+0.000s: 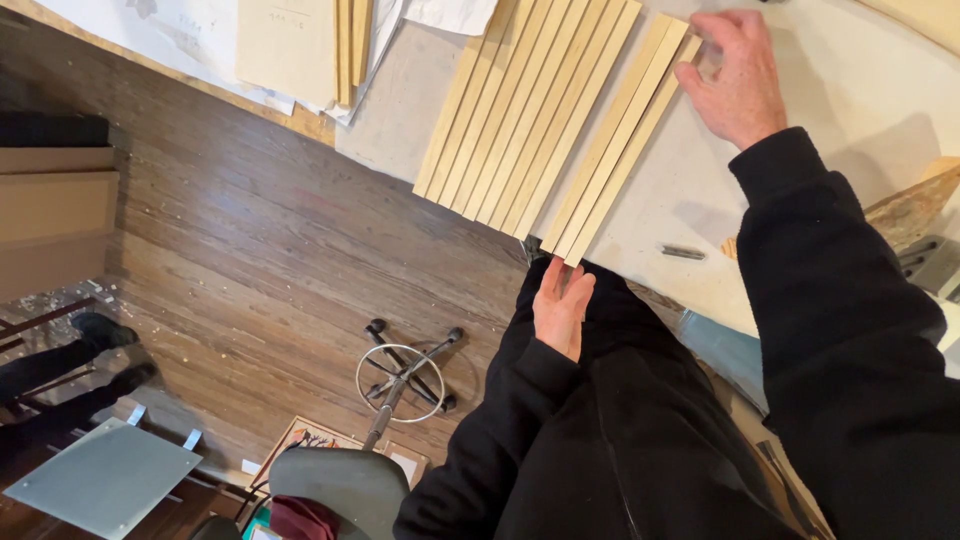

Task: Applying wood glue to slats and using a corner clamp and hammer to assemble a wooden frame.

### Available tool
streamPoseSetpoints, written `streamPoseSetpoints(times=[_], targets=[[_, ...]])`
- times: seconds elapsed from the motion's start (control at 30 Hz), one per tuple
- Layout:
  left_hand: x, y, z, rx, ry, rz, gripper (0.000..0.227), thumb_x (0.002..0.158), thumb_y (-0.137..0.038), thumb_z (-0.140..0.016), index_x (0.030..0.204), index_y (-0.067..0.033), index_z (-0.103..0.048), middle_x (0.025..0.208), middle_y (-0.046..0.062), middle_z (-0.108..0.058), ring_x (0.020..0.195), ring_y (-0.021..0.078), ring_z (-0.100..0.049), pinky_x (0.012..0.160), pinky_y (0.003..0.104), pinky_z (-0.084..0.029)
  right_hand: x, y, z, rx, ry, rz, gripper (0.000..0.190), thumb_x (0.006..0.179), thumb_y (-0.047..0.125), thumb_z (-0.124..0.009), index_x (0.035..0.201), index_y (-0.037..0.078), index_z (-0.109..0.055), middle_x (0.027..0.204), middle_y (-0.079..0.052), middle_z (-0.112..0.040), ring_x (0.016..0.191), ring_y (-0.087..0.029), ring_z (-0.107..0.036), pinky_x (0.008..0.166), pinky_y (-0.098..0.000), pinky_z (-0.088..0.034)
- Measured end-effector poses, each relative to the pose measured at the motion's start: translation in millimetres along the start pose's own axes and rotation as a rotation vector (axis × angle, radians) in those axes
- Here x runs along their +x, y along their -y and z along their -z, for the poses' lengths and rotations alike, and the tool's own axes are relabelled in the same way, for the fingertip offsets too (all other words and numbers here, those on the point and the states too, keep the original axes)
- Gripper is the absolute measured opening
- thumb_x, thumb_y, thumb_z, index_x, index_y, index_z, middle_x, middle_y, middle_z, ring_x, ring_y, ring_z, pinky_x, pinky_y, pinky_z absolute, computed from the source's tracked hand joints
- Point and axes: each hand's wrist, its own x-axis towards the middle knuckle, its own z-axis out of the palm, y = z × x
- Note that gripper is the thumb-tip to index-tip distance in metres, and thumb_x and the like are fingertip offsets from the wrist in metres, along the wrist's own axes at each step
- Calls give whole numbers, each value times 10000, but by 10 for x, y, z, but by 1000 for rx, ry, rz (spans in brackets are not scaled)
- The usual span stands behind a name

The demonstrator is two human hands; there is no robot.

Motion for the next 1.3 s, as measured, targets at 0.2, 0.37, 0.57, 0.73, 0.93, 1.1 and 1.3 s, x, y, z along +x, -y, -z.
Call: streamPoseSetpoints(times=[0.2, 0.37, 0.57, 0.73, 0.93, 1.1, 1.3], targets=[[48, -21, 137, 38, 2, -63, 862, 869, 13, -713, 1596, -9, -250, 1663, 129, -302, 1523, 266, -321, 1179, 371, -374, 31, 134, -120, -214, -35, 110, 428, 982, 83, -737, 1393, 10, -642, 1396, -129, -513, 1385, -342, -411, 1140, -488, -370], [214, -215, 174, 144, -70, -223, 849, 860, 7, -722, 1584, 43, -280, 1649, 184, -343, 1538, 288, -318, 1188, 385, -347, 215, 233, -314, -268, -31, 224, 448, 978, 72, -729, 1409, 8, -627, 1427, -135, -526, 1417, -348, -412, 1132, -522, -330], [255, -265, 113, 162, -94, -248, 833, 850, -7, -731, 1572, 43, -318, 1644, 166, -357, 1532, 282, -321, 1189, 371, -336, 399, 197, -366, -272, -2, 171, 395, 965, 16, -679, 1356, 22, -624, 1396, -163, -559, 1368, -372, -440, 1065, -545, -333], [338, -103, 261, 205, -83, -282, 805, 863, 5, -742, 1564, 66, -350, 1613, 207, -412, 1526, 287, -349, 1181, 364, -347, 404, 150, -356, -253, 22, 129, 345, 985, 45, -695, 1327, 61, -650, 1361, -137, -578, 1320, -347, -479, 1075, -541, -345], [385, -101, 367, 179, -85, -291, 772, 868, 25, -717, 1553, 55, -363, 1567, 211, -451, 1490, 287, -393, 1128, 376, -397, 381, 160, -332, -254, 7, 163, 339, 943, 29, -709, 1278, 58, -664, 1369, -131, -588, 1316, -350, -483, 1029, -532, -336], [301, -175, 268, 226, -19, -330, 742, 905, 30, -683, 1567, 50, -350, 1601, 187, -427, 1505, 280, -382, 1169, 363, -372, 379, 124, -357, -290, 16, 155, 316, 951, 62, -734, 1240, 35, -611, 1290, -128, -584, 1310, -346, -487, 1040, -530, -341], [363, -54, 362, 235, -6, -335, 764, 897, 29, -691, 1572, 53, -334, 1609, 184, -417, 1511, 274, -373, 1175, 368, -375, 348, 148, -290, -314, 28, 146, 369, 970, 90, -753, 1318, 58, -633, 1332, -133, -579, 1333, -352, -482, 1050, -542, -348]])
